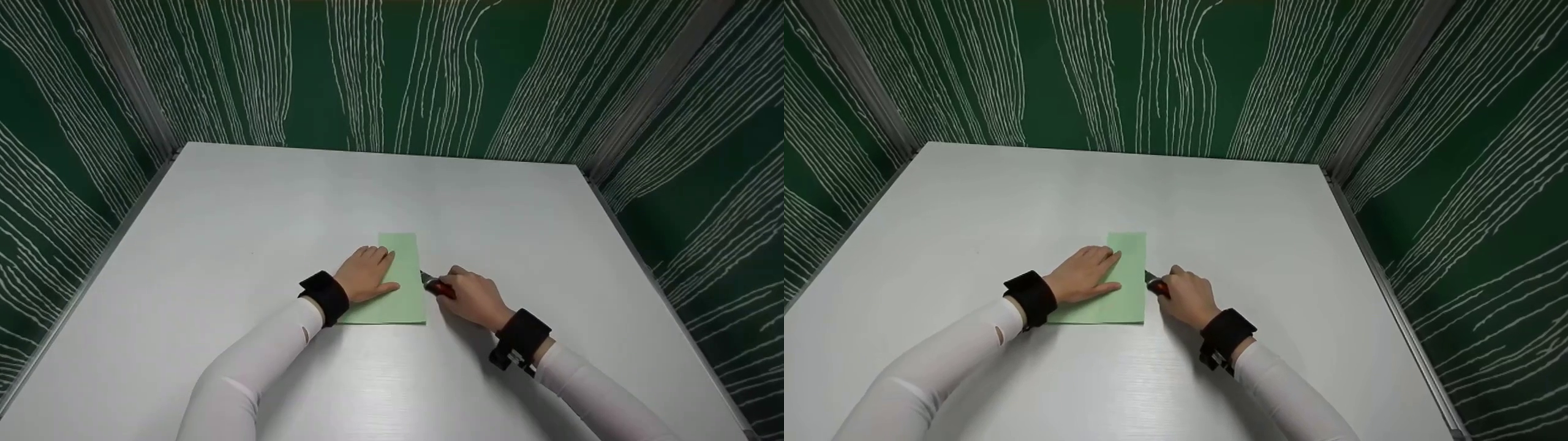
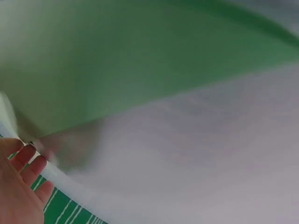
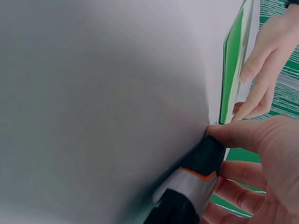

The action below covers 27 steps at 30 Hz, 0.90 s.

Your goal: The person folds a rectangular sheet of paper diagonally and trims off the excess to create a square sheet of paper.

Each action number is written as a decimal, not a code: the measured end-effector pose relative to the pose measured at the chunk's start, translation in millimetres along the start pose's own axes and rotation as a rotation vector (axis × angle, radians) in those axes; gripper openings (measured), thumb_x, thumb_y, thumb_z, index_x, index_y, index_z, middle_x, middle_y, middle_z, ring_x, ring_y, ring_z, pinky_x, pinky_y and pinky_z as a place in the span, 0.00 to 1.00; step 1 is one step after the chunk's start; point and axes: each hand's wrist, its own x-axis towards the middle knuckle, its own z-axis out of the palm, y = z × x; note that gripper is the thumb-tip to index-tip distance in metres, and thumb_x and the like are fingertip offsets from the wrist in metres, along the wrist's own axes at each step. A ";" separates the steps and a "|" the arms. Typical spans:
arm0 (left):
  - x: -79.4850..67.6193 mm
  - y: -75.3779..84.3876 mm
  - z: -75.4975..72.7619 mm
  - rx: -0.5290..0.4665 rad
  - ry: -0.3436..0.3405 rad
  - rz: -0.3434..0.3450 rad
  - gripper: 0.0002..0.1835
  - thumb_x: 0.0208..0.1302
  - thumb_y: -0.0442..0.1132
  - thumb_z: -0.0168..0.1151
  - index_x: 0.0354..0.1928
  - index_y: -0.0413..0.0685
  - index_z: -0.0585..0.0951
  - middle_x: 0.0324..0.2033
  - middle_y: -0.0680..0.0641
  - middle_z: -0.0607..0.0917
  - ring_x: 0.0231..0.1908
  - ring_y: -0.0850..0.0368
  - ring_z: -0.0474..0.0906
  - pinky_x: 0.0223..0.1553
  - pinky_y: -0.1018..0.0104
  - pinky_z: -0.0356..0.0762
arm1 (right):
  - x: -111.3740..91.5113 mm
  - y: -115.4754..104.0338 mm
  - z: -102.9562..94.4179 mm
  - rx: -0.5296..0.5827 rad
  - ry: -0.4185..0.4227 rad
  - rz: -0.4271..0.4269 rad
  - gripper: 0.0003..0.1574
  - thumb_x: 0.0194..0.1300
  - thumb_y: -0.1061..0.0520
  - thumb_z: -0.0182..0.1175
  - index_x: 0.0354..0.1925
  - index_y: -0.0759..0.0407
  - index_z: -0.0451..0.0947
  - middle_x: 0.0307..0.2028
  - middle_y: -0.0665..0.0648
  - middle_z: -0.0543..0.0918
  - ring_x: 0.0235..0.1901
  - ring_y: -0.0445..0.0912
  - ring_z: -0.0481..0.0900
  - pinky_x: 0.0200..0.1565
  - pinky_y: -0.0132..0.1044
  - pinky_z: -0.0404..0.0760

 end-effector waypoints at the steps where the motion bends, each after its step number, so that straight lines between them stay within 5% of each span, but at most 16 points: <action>1: 1.7 0.4 -0.1 0.010 0.002 -0.004 0.39 0.77 0.64 0.49 0.73 0.38 0.69 0.64 0.39 0.76 0.65 0.45 0.73 0.72 0.53 0.69 | -0.1 -0.2 0.0 -0.001 -0.002 -0.002 0.12 0.62 0.57 0.68 0.43 0.61 0.86 0.37 0.57 0.84 0.28 0.45 0.77 0.29 0.42 0.79; 7: 9.4 -0.9 3.2 -0.006 0.016 -0.015 0.39 0.75 0.64 0.52 0.71 0.36 0.70 0.67 0.37 0.75 0.69 0.43 0.70 0.75 0.52 0.65 | -0.5 0.1 0.1 -0.001 -0.004 -0.003 0.11 0.62 0.57 0.68 0.43 0.60 0.86 0.36 0.57 0.83 0.27 0.45 0.76 0.28 0.42 0.78; 14: 14.9 -2.8 3.5 -0.159 -0.106 -0.070 0.47 0.75 0.65 0.48 0.81 0.40 0.52 0.82 0.39 0.52 0.83 0.45 0.47 0.83 0.52 0.46 | -0.3 1.0 0.0 0.002 -0.005 -0.001 0.11 0.62 0.57 0.69 0.42 0.61 0.86 0.36 0.57 0.83 0.27 0.44 0.75 0.29 0.41 0.78; 27: 24.2 2.3 6.8 -0.237 -0.193 -0.094 0.51 0.74 0.69 0.48 0.82 0.43 0.46 0.83 0.42 0.47 0.84 0.49 0.43 0.84 0.54 0.45 | -0.3 0.5 -0.9 -0.007 -0.015 -0.004 0.12 0.63 0.56 0.69 0.44 0.61 0.87 0.37 0.57 0.83 0.28 0.45 0.77 0.30 0.42 0.80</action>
